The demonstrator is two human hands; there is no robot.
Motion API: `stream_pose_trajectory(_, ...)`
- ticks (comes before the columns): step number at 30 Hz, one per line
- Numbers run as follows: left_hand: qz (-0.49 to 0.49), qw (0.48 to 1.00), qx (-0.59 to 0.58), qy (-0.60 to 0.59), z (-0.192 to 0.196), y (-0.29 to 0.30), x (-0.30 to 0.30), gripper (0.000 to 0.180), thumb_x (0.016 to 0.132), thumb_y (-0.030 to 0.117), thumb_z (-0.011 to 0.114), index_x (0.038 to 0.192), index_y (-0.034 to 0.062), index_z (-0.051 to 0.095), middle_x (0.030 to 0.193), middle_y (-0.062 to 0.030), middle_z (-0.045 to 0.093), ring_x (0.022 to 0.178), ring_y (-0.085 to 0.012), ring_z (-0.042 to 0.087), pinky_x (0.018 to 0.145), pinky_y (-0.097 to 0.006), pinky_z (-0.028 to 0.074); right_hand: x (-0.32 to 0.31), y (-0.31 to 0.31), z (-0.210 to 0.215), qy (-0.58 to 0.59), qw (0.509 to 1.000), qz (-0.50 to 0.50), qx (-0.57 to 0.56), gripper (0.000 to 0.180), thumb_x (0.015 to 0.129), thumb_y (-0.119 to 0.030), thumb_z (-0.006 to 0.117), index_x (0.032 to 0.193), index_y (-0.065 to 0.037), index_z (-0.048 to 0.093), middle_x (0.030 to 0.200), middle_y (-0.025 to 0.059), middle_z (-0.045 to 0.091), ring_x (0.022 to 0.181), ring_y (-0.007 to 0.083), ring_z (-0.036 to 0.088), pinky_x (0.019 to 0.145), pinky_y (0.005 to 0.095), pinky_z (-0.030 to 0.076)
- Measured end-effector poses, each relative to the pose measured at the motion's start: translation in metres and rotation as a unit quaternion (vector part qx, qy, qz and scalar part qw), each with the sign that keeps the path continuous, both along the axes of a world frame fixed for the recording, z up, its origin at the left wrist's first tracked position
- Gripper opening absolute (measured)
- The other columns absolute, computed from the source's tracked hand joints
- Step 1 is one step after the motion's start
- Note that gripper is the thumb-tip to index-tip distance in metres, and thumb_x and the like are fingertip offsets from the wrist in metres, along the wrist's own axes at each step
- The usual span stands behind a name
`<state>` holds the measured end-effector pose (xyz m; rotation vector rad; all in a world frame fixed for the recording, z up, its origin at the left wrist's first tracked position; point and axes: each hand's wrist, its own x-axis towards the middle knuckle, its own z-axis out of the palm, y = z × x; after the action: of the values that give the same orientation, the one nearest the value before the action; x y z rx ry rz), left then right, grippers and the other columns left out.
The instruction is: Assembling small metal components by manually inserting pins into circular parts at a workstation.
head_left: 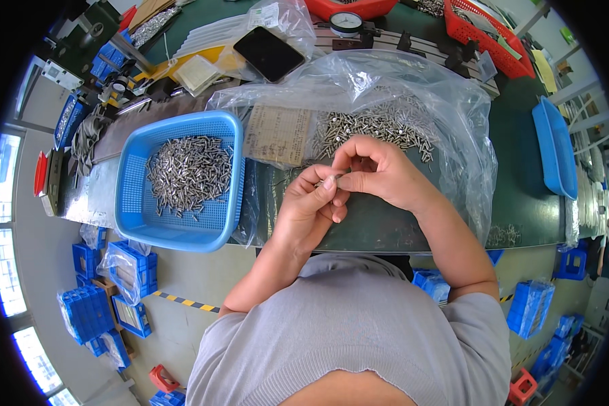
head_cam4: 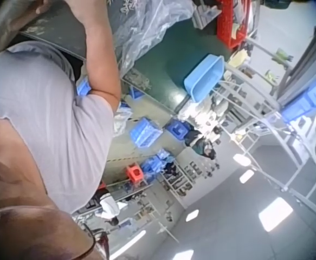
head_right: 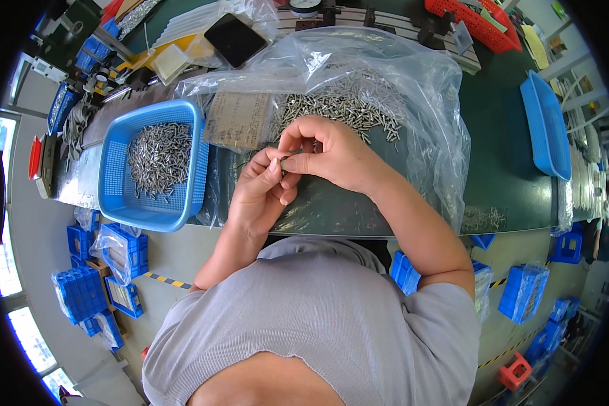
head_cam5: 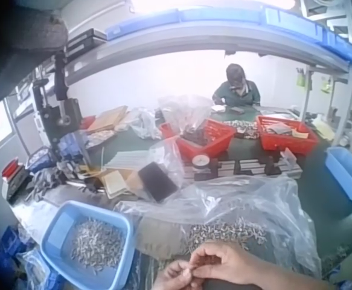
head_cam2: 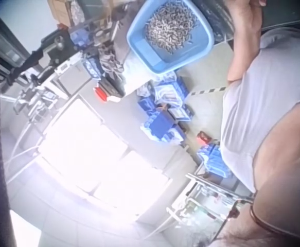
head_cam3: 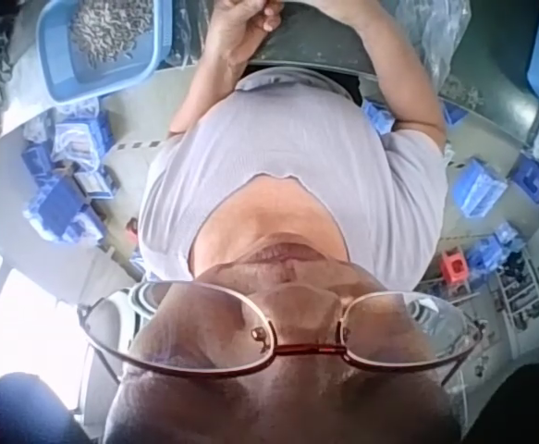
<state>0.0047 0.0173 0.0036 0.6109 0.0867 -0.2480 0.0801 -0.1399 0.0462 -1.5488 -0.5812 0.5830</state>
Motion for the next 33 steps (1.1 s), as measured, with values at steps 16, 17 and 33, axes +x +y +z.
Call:
stream_pose_trajectory(16, 0.027, 0.998, -0.05, -0.001, -0.002, 0.001, 0.001, 0.019, 0.094, 0.019, 0.051, 0.103, 0.0027, 0.056, 0.098, -0.0088, 0.059, 0.082, -0.0149, 0.053, 0.066, -0.025, 0.045, 0.004, -0.01, 0.005, -0.191, 0.973, -0.109, -0.077, 0.006, 0.077, -0.005, 0.067, 0.08, -0.003, 0.063, 0.078, 0.004, 0.056, 0.073, 0.0153, 0.056, 0.064, 0.0271, 0.044)
stream_pose_trajectory(17, 0.025, 0.998, -0.051, 0.001, -0.002, 0.001, 0.001, 0.019, 0.094, 0.019, 0.051, 0.103, 0.0027, 0.056, 0.098, -0.0088, 0.059, 0.082, -0.0149, 0.053, 0.066, -0.025, 0.045, 0.007, -0.014, 0.003, -0.189, 0.973, -0.11, -0.078, 0.006, 0.077, -0.005, 0.067, 0.08, -0.003, 0.063, 0.078, 0.004, 0.056, 0.073, 0.0153, 0.056, 0.064, 0.0271, 0.044)
stream_pose_trajectory(33, 0.022, 0.998, -0.064, -0.009, -0.002, 0.001, 0.002, 0.018, 0.095, 0.018, 0.05, 0.103, 0.0028, 0.055, 0.097, -0.0082, 0.057, 0.081, -0.0141, 0.051, 0.064, -0.025, 0.044, 0.007, -0.011, -0.013, -0.453, 0.856, -0.052, -0.245, 0.012, 0.068, -0.004, 0.067, 0.077, -0.005, 0.061, 0.078, 0.0074, 0.055, 0.081, 0.0267, 0.053, 0.072, 0.0369, 0.045)
